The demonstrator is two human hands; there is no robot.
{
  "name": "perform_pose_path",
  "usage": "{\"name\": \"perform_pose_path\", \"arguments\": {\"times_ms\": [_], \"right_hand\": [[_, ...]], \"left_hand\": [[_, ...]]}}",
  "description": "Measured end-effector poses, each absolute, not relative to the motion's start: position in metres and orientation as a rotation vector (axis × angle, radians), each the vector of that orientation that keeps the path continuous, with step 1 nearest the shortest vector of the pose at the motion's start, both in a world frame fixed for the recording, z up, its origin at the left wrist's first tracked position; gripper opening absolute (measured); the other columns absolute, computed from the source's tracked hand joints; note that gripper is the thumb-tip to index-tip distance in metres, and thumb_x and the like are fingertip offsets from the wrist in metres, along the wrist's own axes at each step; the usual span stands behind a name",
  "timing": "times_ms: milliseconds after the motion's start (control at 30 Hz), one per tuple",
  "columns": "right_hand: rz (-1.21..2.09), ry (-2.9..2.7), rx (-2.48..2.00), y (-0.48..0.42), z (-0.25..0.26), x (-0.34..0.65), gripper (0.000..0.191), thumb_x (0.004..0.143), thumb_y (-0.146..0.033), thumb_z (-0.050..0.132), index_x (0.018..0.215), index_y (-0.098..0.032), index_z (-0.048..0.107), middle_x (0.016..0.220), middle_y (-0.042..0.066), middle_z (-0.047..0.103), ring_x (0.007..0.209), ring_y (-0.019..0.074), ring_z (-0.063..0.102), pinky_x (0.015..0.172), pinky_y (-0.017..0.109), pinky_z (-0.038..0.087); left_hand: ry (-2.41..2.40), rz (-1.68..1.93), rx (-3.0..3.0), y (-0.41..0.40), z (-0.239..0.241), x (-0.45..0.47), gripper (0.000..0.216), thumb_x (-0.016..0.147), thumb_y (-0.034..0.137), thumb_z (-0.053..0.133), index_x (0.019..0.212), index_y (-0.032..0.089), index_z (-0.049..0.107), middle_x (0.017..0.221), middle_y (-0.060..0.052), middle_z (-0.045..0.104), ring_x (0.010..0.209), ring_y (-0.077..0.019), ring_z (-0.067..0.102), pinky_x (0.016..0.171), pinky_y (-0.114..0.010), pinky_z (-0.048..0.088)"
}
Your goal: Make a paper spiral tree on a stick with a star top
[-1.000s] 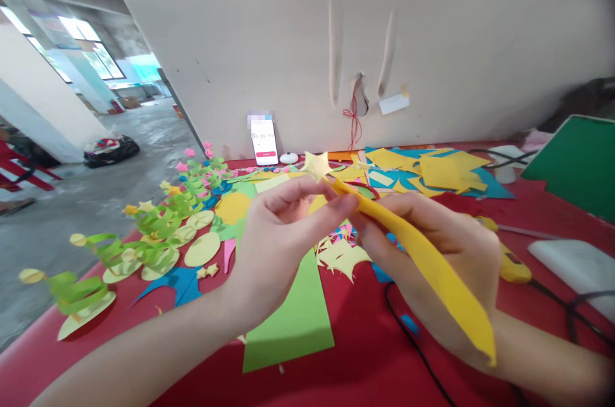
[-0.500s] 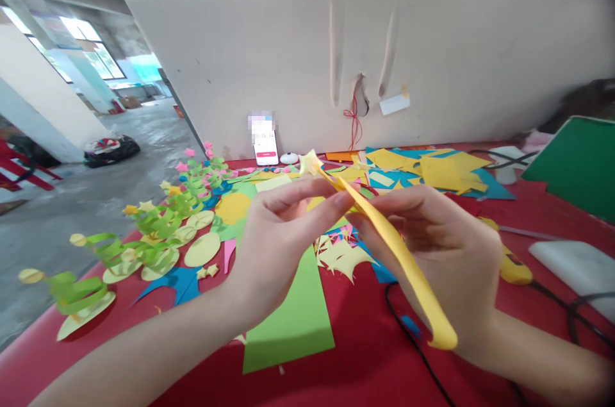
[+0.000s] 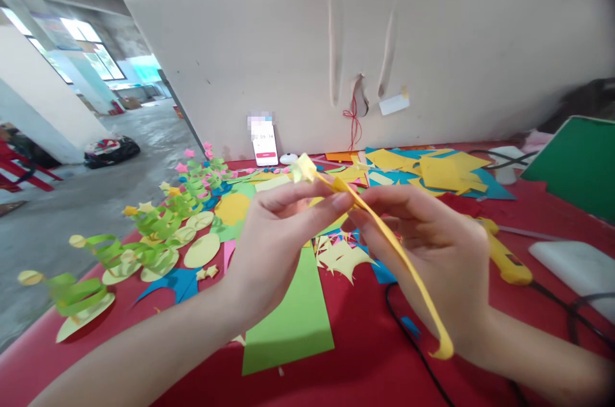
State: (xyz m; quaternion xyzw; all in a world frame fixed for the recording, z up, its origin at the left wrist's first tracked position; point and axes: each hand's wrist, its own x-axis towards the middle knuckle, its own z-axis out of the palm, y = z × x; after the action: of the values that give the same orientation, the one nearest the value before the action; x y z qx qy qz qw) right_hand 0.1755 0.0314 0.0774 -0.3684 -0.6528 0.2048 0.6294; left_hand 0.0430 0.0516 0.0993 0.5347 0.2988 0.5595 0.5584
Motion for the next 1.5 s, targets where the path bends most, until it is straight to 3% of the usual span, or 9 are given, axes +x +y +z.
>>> {"name": "perform_pose_path", "arguments": {"times_ms": [267, 500, 767, 967, 1167, 1333, 1500], "right_hand": [[0.431, -1.541, -0.825, 0.030, 0.083, 0.171, 0.012, 0.072, -0.013, 0.063, 0.080, -0.022, 0.059, 0.066, -0.007, 0.065, 0.055, 0.0058, 0.060, 0.050, 0.014, 0.049], [0.356, -1.600, -0.877, 0.026, 0.083, 0.173, 0.009, 0.075, -0.015, 0.062, 0.078, -0.024, 0.061, 0.059, -0.010, 0.063, 0.047, 0.0025, 0.055, 0.047, 0.009, 0.046], [0.337, -1.617, -0.884, 0.026, 0.077, 0.178, 0.014, 0.077, -0.017, 0.061, 0.085, -0.028, 0.062, 0.059, -0.011, 0.059, 0.048, 0.0019, 0.053, 0.048, 0.008, 0.045], [0.486, -1.611, -0.908, 0.028, 0.084, 0.176, 0.016, 0.077, -0.011, 0.057, 0.071, -0.024, 0.064, 0.054, -0.012, 0.060, 0.046, 0.0009, 0.054, 0.050, 0.006, 0.045], [0.678, -1.557, -0.953, 0.027, 0.091, 0.173, 0.024, 0.082, -0.022, 0.054, 0.060, -0.019, 0.061, 0.048, -0.007, 0.059, 0.040, 0.0039, 0.052, 0.041, 0.012, 0.043], [0.866, -1.516, -0.933, 0.028, 0.092, 0.173, 0.024, 0.084, -0.024, 0.051, 0.062, -0.019, 0.061, 0.052, -0.007, 0.061, 0.043, 0.0046, 0.053, 0.044, 0.013, 0.045], [0.587, -1.605, -0.916, 0.029, 0.085, 0.176, 0.011, 0.081, -0.024, 0.057, 0.071, -0.023, 0.062, 0.055, -0.008, 0.057, 0.050, 0.0043, 0.052, 0.048, 0.011, 0.044]], "left_hand": [[0.570, 1.267, 1.240, 0.050, 0.098, 0.043, 0.003, 0.071, 0.020, 0.069, 0.070, 0.022, 0.068, 0.074, 0.004, 0.066, 0.073, -0.0092, 0.060, 0.067, -0.020, 0.050], [0.581, 1.302, 1.218, 0.051, 0.099, 0.045, 0.015, 0.067, 0.017, 0.071, 0.061, 0.019, 0.058, 0.070, 0.005, 0.055, 0.063, -0.0080, 0.054, 0.056, -0.020, 0.044], [0.772, 1.309, 1.428, 0.052, 0.098, 0.041, 0.006, 0.072, 0.027, 0.067, 0.068, 0.023, 0.070, 0.075, 0.000, 0.064, 0.073, -0.0147, 0.056, 0.059, -0.024, 0.045], [0.726, 1.276, 1.414, 0.052, 0.097, 0.041, 0.008, 0.075, 0.028, 0.065, 0.070, 0.024, 0.070, 0.073, -0.001, 0.065, 0.067, -0.0138, 0.055, 0.057, -0.024, 0.044], [0.665, 1.205, 1.436, 0.052, 0.098, 0.039, 0.012, 0.076, 0.030, 0.063, 0.081, 0.025, 0.072, 0.087, -0.001, 0.061, 0.063, -0.0103, 0.052, 0.050, -0.022, 0.041], [0.591, 1.139, 1.410, 0.052, 0.099, 0.040, 0.016, 0.080, 0.030, 0.059, 0.086, 0.024, 0.072, 0.075, -0.001, 0.060, 0.061, -0.0101, 0.051, 0.046, -0.019, 0.040], [0.609, 1.156, 1.271, 0.054, 0.099, 0.043, 0.013, 0.077, 0.028, 0.062, 0.079, 0.022, 0.073, 0.069, 0.001, 0.061, 0.066, -0.0084, 0.051, 0.055, -0.016, 0.043]]}}
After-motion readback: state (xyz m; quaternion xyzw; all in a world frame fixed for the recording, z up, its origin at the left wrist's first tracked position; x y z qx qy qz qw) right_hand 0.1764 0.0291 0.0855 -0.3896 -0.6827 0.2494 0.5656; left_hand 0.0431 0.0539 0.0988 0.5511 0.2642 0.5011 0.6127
